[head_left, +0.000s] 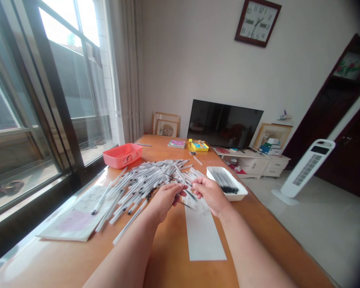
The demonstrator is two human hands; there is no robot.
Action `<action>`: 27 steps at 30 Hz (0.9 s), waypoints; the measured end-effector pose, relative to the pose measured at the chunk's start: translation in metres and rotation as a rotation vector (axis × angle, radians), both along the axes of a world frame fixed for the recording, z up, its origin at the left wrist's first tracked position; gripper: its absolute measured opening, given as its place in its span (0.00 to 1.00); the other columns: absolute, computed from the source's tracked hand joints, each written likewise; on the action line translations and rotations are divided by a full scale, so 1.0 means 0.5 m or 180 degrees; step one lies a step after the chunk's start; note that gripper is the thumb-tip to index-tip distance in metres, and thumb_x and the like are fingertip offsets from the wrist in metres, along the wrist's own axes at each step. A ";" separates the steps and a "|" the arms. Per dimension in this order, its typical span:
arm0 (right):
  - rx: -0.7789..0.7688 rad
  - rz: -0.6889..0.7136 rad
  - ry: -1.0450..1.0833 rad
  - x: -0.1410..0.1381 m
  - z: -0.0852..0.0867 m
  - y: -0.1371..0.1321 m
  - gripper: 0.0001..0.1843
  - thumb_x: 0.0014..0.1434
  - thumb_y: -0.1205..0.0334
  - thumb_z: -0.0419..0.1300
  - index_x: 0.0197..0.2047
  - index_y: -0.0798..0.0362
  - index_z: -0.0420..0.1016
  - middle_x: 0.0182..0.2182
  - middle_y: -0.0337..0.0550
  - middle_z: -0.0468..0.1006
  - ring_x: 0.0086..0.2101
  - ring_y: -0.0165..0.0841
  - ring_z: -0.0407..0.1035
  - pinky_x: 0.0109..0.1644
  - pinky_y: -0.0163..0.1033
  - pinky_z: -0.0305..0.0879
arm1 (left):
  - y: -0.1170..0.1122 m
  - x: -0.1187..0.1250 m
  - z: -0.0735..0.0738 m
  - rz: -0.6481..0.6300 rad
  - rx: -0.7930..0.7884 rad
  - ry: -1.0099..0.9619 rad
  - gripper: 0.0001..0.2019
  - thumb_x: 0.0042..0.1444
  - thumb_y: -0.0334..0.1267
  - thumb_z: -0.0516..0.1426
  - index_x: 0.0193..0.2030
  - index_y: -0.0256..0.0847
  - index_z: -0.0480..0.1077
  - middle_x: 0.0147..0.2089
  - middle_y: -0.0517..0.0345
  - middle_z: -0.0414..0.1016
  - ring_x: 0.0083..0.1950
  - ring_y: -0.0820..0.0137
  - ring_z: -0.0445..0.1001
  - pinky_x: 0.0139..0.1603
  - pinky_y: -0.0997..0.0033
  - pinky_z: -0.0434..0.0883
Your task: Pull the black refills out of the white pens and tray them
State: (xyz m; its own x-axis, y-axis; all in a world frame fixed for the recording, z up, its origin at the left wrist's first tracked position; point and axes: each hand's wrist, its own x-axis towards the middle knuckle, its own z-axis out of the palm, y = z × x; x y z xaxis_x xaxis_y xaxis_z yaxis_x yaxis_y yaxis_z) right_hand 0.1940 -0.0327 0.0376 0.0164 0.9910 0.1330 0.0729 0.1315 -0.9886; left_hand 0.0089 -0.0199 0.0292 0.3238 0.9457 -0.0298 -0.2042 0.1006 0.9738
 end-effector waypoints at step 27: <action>0.0087 0.0311 -0.0402 0.029 0.029 -0.033 0.08 0.53 0.63 0.62 0.38 0.51 0.73 0.29 0.34 0.71 0.27 0.28 0.63 0.30 0.34 0.60 | -0.026 -0.001 0.027 -0.0589 0.0487 0.0815 0.13 0.54 0.49 0.62 0.30 0.40 0.80 0.30 0.52 0.77 0.28 0.70 0.65 0.29 0.71 0.59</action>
State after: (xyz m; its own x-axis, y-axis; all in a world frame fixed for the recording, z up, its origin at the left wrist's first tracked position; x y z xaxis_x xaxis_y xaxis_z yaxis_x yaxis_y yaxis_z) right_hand 0.2085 -0.0493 0.0523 -0.0984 0.9830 0.1548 0.1818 0.1707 -0.9684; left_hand 0.0082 -0.0329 0.0429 0.4906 0.8714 0.0052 0.0568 -0.0380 0.9977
